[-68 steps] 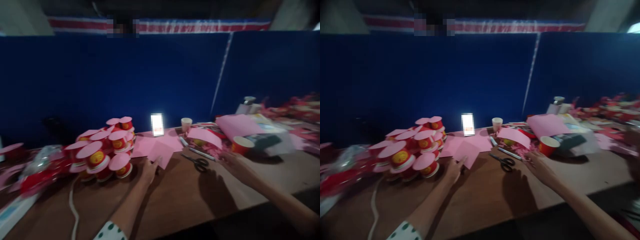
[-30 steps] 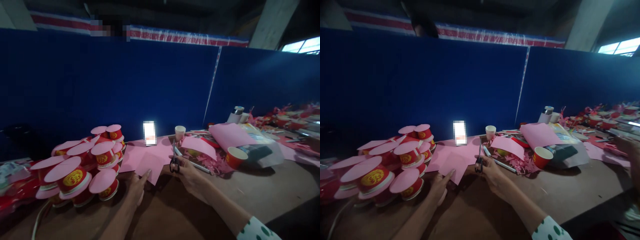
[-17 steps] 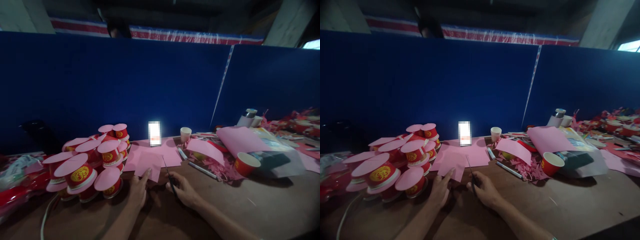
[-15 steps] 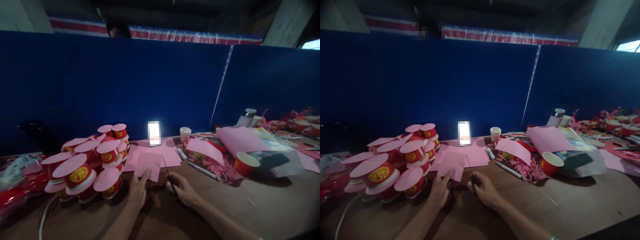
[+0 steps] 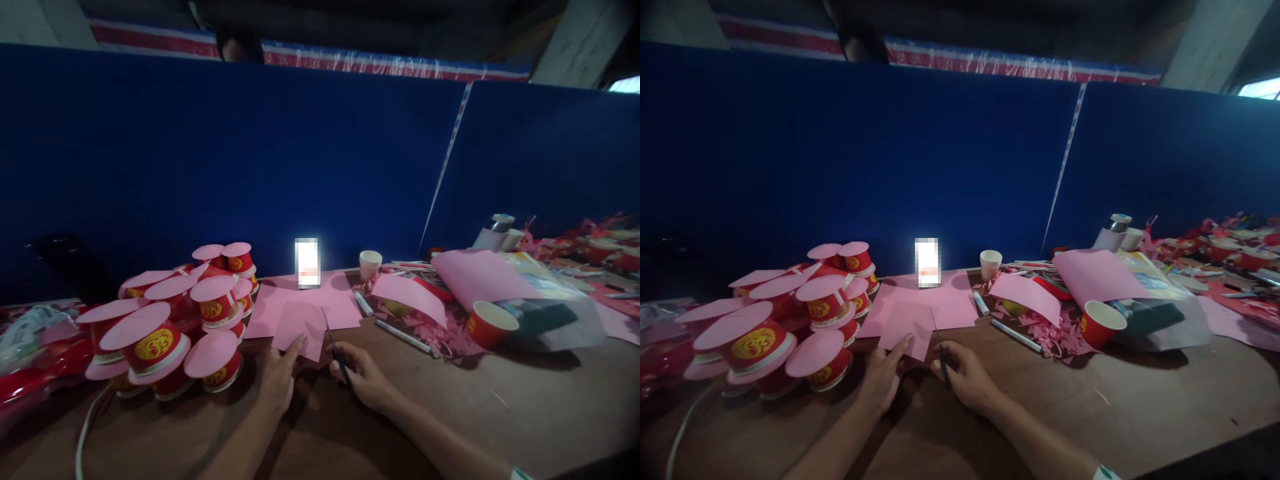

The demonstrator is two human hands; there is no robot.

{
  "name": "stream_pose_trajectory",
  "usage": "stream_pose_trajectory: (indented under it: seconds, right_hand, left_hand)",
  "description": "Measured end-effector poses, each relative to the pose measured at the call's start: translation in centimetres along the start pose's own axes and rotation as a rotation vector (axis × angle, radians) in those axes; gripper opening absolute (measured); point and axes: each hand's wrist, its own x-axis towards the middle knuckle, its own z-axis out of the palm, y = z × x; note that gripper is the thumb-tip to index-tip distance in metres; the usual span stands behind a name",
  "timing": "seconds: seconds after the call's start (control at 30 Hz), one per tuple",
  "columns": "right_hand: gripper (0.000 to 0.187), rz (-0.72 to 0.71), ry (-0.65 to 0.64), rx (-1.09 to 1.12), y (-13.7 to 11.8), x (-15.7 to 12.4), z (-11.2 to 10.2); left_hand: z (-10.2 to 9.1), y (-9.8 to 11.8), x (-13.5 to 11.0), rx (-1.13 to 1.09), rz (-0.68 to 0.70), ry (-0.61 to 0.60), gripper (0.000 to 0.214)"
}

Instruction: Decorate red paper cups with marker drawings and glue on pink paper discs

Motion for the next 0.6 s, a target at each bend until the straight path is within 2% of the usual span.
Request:
stream_pose_trajectory:
  seconds: [0.23, 0.4, 0.6]
  right_hand:
    - [0.034, -0.005, -0.019, 0.03, -0.76, 0.02, 0.11]
    - [0.034, -0.017, -0.024, 0.073, -0.87, 0.08, 0.19]
    - [0.035, 0.012, -0.02, 0.093, -0.7, 0.07, 0.16]
  left_hand:
    - [0.05, -0.26, 0.03, 0.014, 0.004, -0.001, 0.053]
    - [-0.04, -0.52, 0.04, 0.021, -0.002, -0.034, 0.046]
    - [0.04, -0.5, -0.01, 0.027, -0.024, -0.016, 0.04]
